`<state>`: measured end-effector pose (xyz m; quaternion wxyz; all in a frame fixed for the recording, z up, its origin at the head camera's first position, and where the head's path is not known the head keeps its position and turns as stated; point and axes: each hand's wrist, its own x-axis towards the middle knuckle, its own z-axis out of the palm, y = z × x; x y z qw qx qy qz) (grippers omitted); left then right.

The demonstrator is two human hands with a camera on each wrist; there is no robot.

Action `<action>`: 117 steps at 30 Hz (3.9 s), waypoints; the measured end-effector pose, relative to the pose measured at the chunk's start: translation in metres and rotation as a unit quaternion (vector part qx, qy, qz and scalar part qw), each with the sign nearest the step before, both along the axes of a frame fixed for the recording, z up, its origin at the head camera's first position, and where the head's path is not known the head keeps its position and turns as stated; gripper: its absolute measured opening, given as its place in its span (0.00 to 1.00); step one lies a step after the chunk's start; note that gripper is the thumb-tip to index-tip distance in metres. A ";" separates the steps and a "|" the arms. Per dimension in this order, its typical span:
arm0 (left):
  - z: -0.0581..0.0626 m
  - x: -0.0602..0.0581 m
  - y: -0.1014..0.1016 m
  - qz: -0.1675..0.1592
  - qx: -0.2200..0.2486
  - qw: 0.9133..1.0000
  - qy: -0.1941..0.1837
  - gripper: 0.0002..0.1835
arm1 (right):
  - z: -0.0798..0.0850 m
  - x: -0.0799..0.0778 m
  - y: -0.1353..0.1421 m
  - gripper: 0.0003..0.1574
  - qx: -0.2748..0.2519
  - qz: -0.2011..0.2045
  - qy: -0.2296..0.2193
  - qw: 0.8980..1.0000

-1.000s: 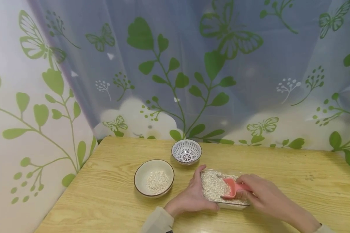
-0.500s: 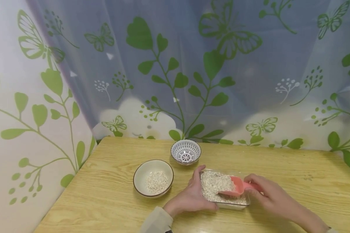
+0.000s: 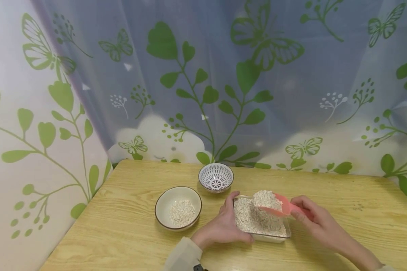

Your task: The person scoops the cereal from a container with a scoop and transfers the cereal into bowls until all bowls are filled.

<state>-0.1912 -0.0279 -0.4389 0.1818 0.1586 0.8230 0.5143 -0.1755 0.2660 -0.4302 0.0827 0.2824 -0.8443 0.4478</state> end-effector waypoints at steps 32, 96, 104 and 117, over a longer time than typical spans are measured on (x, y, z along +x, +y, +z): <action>0.055 -0.011 -0.042 -0.033 -0.099 0.971 0.216 0.43 | 0.010 0.000 -0.012 0.13 -0.052 -0.024 0.047 0.997; 0.004 -0.026 -0.200 -0.017 -0.042 0.996 0.071 0.70 | 0.033 -0.027 -0.107 0.07 -0.055 0.039 -0.047 0.997; 0.004 -0.025 -0.199 -0.017 -0.036 0.998 0.053 0.69 | 0.031 -0.024 -0.125 0.06 -0.027 0.031 -0.038 0.998; 0.005 -0.025 -0.201 -0.010 -0.049 0.998 0.035 0.70 | 0.031 -0.024 -0.158 0.09 0.041 0.006 0.042 0.998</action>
